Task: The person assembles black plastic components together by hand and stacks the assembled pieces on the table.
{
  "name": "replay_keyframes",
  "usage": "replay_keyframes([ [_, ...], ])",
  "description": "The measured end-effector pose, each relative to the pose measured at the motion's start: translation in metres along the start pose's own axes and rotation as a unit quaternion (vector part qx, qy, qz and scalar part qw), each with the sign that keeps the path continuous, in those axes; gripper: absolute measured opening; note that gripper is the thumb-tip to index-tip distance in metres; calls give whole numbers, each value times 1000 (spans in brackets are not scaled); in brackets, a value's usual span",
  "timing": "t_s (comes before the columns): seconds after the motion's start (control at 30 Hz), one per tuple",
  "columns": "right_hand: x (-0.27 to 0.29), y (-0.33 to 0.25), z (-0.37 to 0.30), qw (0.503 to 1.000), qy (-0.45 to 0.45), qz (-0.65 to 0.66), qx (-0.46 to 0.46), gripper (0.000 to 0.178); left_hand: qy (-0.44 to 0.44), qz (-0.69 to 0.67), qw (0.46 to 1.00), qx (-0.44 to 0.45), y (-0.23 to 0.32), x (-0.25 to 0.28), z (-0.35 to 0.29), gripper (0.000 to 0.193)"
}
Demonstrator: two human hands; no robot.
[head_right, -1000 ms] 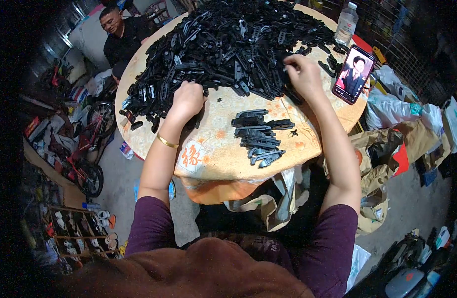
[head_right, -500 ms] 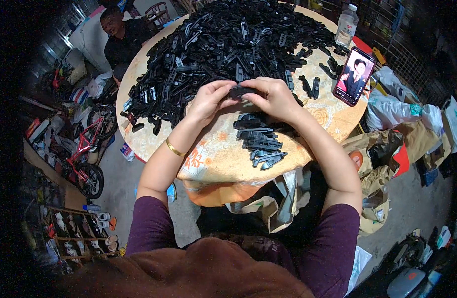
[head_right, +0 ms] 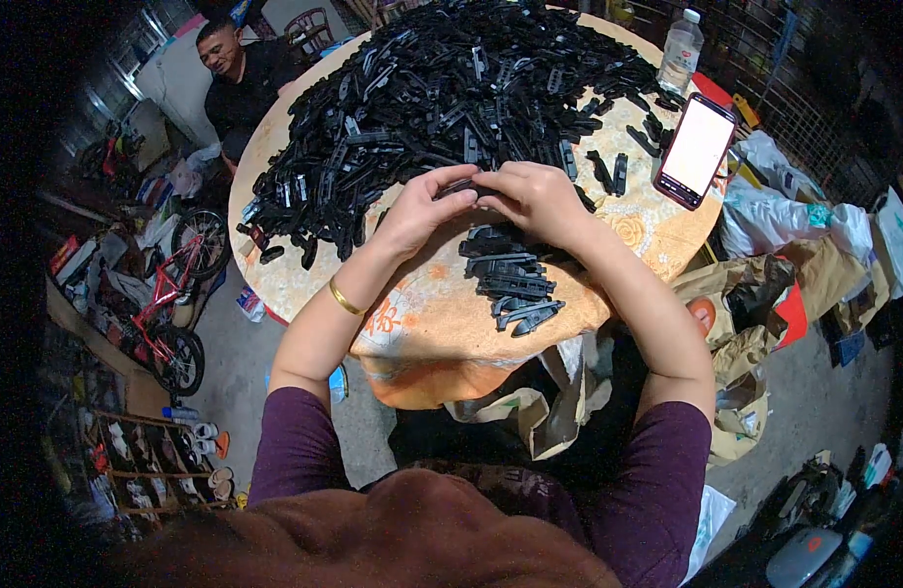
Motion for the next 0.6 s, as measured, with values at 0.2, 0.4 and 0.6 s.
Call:
replay_keyframes([
  [0.2, 2, -17, 0, 995, 22, -70, 73, 27, 30, 148, 986, -73, 15, -4, -3, 50],
  [0.4, 0, -9, 1, 1000, -19, 12, -18, 28, 22, 172, 978, -116, 15, -4, -1, 50],
  [0.6, -2, 12, 0, 971, 4, 197, -136, 37, 26, 192, 975, -109, 24, 0, -2, 45],
])
Point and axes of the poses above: each hand's wrist, its own z-axis towards the middle knuckle, its own x-axis out of the back of the hand, y = z × x, the point moved 6 cm from there along z, towards the middle knuckle, and after that the axes turned 6 degrees about -x, right-handed, at the moved point
